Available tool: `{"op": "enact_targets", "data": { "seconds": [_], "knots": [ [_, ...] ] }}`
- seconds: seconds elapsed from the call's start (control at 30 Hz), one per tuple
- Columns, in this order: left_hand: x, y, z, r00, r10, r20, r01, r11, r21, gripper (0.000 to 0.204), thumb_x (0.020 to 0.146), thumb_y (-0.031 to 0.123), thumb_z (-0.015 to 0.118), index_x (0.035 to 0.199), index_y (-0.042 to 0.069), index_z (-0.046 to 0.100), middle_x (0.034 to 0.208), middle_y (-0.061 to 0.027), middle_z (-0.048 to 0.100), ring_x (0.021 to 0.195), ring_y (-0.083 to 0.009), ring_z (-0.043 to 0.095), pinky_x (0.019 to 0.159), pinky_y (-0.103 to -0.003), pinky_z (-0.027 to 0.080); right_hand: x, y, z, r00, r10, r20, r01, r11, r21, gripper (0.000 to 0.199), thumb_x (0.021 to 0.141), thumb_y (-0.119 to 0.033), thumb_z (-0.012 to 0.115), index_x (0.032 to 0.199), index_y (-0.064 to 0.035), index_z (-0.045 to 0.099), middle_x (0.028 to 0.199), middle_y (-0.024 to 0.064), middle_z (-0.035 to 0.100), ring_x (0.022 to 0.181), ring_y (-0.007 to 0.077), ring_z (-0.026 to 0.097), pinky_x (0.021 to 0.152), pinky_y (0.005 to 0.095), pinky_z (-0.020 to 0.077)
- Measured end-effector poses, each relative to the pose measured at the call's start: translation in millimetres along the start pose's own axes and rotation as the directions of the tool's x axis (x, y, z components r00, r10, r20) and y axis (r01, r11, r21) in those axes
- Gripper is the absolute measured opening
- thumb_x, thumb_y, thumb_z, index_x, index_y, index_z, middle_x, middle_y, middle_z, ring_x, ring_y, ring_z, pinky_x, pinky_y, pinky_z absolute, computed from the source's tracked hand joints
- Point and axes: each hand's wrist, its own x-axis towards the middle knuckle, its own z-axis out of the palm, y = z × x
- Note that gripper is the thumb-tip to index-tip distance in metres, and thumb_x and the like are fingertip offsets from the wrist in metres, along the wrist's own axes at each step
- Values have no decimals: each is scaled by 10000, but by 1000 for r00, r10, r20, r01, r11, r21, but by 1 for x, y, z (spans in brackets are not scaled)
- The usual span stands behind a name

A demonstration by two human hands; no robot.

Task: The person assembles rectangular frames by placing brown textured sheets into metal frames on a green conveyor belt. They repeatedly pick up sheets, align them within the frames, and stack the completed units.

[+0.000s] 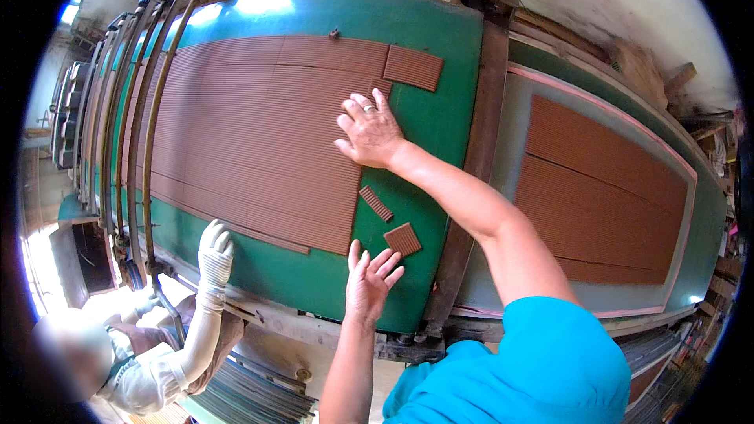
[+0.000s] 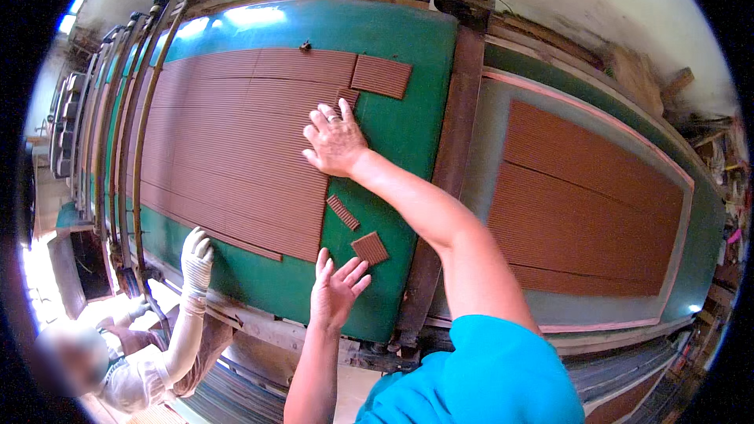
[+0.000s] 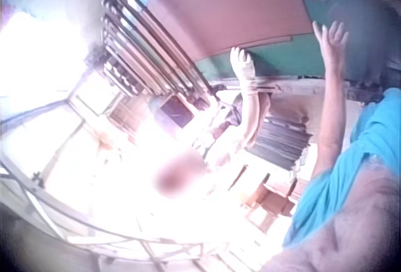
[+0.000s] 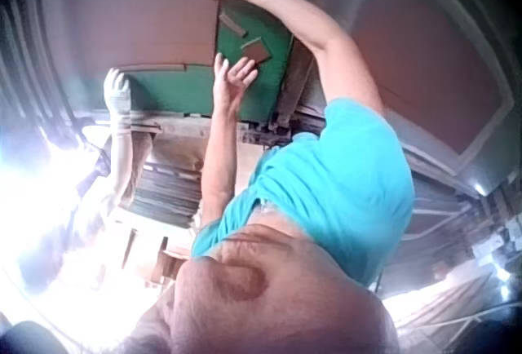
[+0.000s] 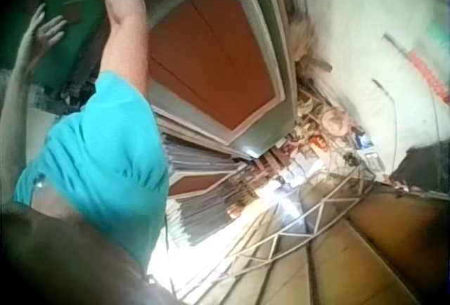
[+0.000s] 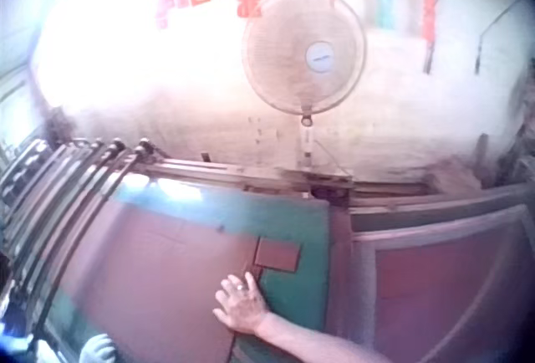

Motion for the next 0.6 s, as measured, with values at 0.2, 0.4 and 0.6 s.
{"op": "enact_targets", "data": {
  "seconds": [0.2, 0.4, 0.6],
  "knots": [
    [16, -10, 18, 998, 18, 65, -18, 1000, 2, 707, 909, 266, 503, 1433, 229, 29, 1348, -303, 272, 1203, -388, 407, 969, -488, 389, -76, 43, -48, 999, 35, 7, -35, 999, 18, 295, 760, -315, 623, 930, -79, 575, 1116, 90, 509, 1108, 265, 452, 955, 479, 318],
    [7, -30, 27, 996, 81, -25, -63, 909, 412, 662, 912, 182, 492, 1425, 118, 79, 1267, -264, 394, 1063, -343, 540, 846, -432, 489, -5, 124, -62, 968, 153, -201, -190, 965, -182, 426, 803, -456, 573, 1033, -99, 614, 1207, 63, 543, 1146, 275, 450, 937, 425, 337],
    [-7, -48, 21, 960, -277, 49, 245, 907, 342, 673, 944, 333, 429, 1427, 245, -30, 1253, -271, 416, 1060, -343, 542, 867, -457, 458, -70, 106, -56, 963, 268, 12, -268, 963, -29, 314, 801, -426, 556, 888, -128, 605, 969, 79, 568, 943, 267, 500, 782, 455, 360]
  ]
}}
